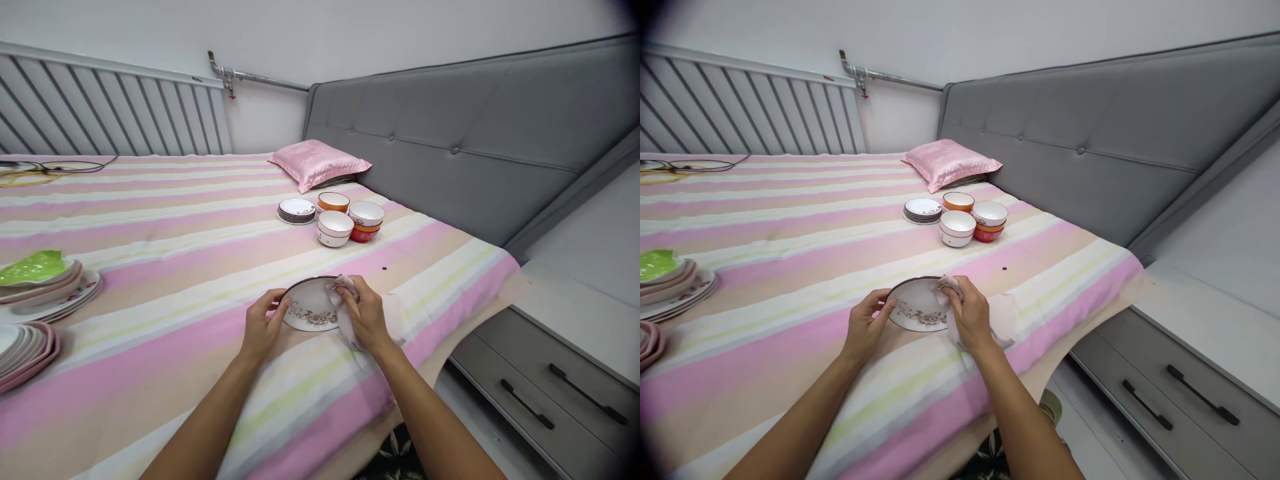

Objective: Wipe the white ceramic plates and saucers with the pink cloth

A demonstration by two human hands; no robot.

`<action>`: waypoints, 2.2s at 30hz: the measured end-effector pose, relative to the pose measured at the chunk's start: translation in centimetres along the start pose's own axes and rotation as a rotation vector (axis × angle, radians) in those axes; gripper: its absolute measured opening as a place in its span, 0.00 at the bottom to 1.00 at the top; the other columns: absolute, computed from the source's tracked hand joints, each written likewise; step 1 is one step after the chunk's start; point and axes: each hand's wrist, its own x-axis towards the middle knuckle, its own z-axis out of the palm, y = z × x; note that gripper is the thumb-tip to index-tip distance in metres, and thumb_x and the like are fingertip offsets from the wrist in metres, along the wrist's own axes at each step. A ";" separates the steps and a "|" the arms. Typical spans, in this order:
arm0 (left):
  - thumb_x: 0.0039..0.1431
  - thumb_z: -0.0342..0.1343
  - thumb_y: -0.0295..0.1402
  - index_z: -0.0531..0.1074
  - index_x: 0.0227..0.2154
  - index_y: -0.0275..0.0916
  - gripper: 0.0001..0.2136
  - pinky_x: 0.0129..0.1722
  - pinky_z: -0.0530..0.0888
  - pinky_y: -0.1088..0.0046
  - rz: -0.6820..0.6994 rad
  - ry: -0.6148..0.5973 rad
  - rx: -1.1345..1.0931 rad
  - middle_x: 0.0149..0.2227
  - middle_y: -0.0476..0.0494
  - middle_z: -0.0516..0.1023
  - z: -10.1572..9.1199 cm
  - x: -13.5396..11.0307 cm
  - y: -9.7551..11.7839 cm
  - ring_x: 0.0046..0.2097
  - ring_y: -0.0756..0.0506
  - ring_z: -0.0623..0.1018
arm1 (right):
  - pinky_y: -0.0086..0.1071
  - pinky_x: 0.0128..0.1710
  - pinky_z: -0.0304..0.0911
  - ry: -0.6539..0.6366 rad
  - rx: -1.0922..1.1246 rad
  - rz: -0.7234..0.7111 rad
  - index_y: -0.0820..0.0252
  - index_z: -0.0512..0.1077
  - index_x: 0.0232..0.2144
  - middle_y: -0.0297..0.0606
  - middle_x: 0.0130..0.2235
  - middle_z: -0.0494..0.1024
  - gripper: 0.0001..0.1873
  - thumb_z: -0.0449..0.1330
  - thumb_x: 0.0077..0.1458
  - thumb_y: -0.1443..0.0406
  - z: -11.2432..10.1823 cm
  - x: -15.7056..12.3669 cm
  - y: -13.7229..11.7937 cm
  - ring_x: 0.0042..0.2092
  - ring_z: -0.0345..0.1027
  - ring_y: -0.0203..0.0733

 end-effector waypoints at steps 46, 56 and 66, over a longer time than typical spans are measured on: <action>0.54 0.52 0.32 0.71 0.38 0.40 0.08 0.39 0.71 0.68 0.195 0.121 0.103 0.37 0.43 0.76 -0.1 -0.4 -0.2 0.39 0.46 0.74 | 0.32 0.37 0.58 -0.057 -0.373 -0.383 0.56 0.67 0.41 0.37 0.35 0.74 0.13 0.49 0.55 0.71 -0.5 0.0 -2.0 0.38 0.64 0.41; 0.55 0.52 0.31 0.71 0.36 0.41 0.07 0.35 0.71 0.70 0.209 0.152 0.126 0.35 0.45 0.76 -0.2 -0.3 -0.1 0.37 0.47 0.74 | 0.31 0.37 0.59 -0.088 -0.170 -0.217 0.54 0.67 0.39 0.34 0.36 0.73 0.10 0.48 0.56 0.68 -0.4 0.1 -0.9 0.38 0.64 0.39; 0.55 0.51 0.34 0.72 0.35 0.40 0.07 0.36 0.71 0.71 0.081 0.170 0.073 0.35 0.46 0.75 -0.4 -0.1 0.0 0.37 0.47 0.73 | 0.32 0.40 0.60 -0.152 0.076 -0.011 0.56 0.67 0.40 0.34 0.37 0.74 0.12 0.47 0.55 0.66 0.4 0.0 1.2 0.39 0.67 0.38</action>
